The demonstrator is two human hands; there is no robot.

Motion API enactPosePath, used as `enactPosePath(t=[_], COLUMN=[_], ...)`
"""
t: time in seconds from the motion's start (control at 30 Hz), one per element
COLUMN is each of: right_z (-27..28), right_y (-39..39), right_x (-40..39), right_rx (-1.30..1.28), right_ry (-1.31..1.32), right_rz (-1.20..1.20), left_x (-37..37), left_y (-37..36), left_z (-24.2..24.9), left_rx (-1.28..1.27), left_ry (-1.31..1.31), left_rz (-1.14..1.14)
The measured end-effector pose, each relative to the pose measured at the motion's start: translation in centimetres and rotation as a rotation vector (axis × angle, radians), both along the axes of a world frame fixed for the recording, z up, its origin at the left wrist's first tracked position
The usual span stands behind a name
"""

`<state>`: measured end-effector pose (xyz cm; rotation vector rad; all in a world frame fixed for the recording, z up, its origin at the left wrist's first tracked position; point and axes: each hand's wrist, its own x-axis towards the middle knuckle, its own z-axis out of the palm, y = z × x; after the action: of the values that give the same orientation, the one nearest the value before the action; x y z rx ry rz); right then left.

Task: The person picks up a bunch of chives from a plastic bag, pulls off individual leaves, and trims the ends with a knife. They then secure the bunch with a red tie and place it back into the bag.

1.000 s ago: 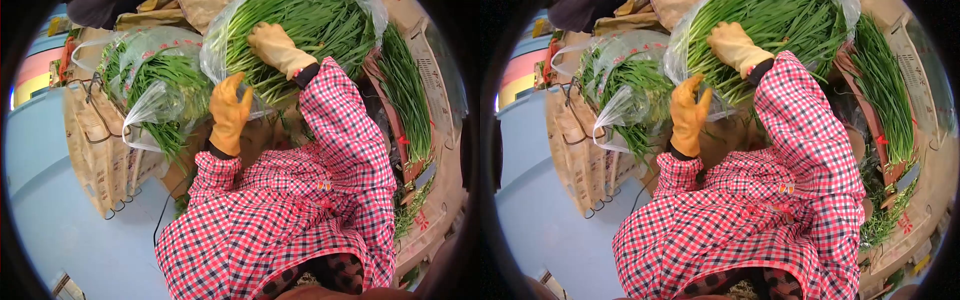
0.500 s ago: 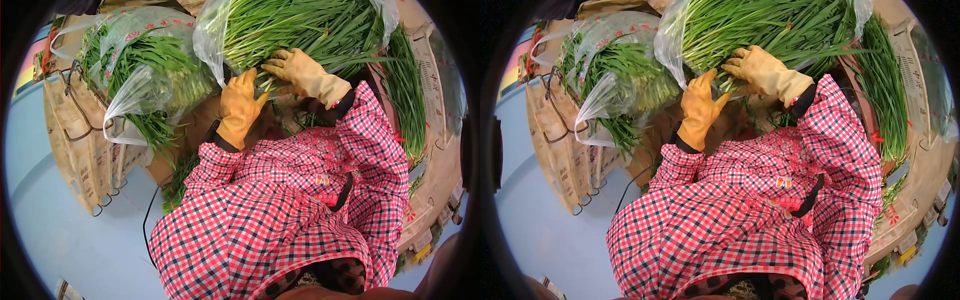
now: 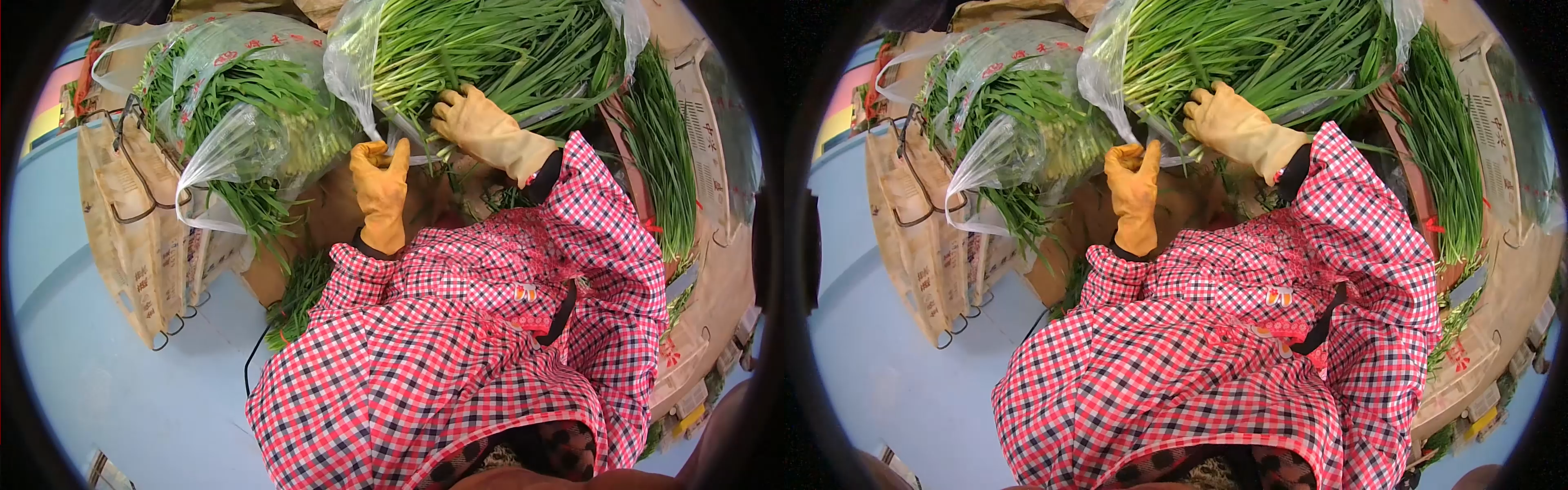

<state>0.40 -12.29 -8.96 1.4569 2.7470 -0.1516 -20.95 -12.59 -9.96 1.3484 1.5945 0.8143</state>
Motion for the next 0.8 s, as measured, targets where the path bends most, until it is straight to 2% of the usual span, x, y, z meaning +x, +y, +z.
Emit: enactPosePath(t=[0.07, 0.1, 0.2, 0.23, 0.33, 0.37, 0.47, 0.5, 0.6, 0.73, 0.77, 0.8], right_z=[0.4, 0.0, -1.3, -1.8, -1.2, -1.2, 0.6, 0.8, 2.2, 6.0, 5.5, 5.2], right_y=[-0.9, -1.3, -2.8, -2.5, -1.3, -0.5, 0.7, 1.0, 3.5, 8.0, 8.7, 9.1], right_x=[-0.6, -0.5, 0.4, 0.8, 1.9, 2.2, 2.8, 2.7, 2.5, 2.2, 1.9, 2.3], right_rx=[-0.036, -0.037, 0.106, 0.054, -0.028, -0.060, -0.305, -0.254, 0.088, 0.392, 0.361, 0.055], right_ry=[-0.085, -0.071, 0.059, 0.126, 0.231, 0.337, 0.575, 0.813, 0.983, 0.897, 0.820, 0.585], right_rz=[-0.031, -0.044, -0.025, -0.024, -0.029, -0.028, -0.169, -0.227, -0.306, -0.173, -0.085, -0.042], left_x=[-0.1, 0.0, 1.2, 1.8, 2.1, 2.4, 1.7, 1.5, 1.2, 1.2, 1.5, 2.2], left_y=[-0.7, -0.8, -1.1, -0.9, 1.7, 1.7, 1.9, 1.8, 1.7, 1.7, 2.0, 2.4], left_z=[-2.2, -2.5, -3.0, -3.7, -2.6, -1.9, -0.7, -0.6, 0.2, -0.8, -1.5, -1.7], left_rx=[-0.093, -0.257, -0.190, -0.122, -0.492, -0.457, -0.475, -0.438, -0.480, -0.488, -0.441, -0.414], left_ry=[-0.141, -0.231, -0.153, -0.104, -0.227, -0.147, -0.157, -0.138, -0.104, -0.196, -0.190, -0.168], left_rz=[0.069, 0.092, 0.006, -0.002, -0.131, -0.118, -0.155, -0.186, -0.179, -0.121, -0.090, -0.058])
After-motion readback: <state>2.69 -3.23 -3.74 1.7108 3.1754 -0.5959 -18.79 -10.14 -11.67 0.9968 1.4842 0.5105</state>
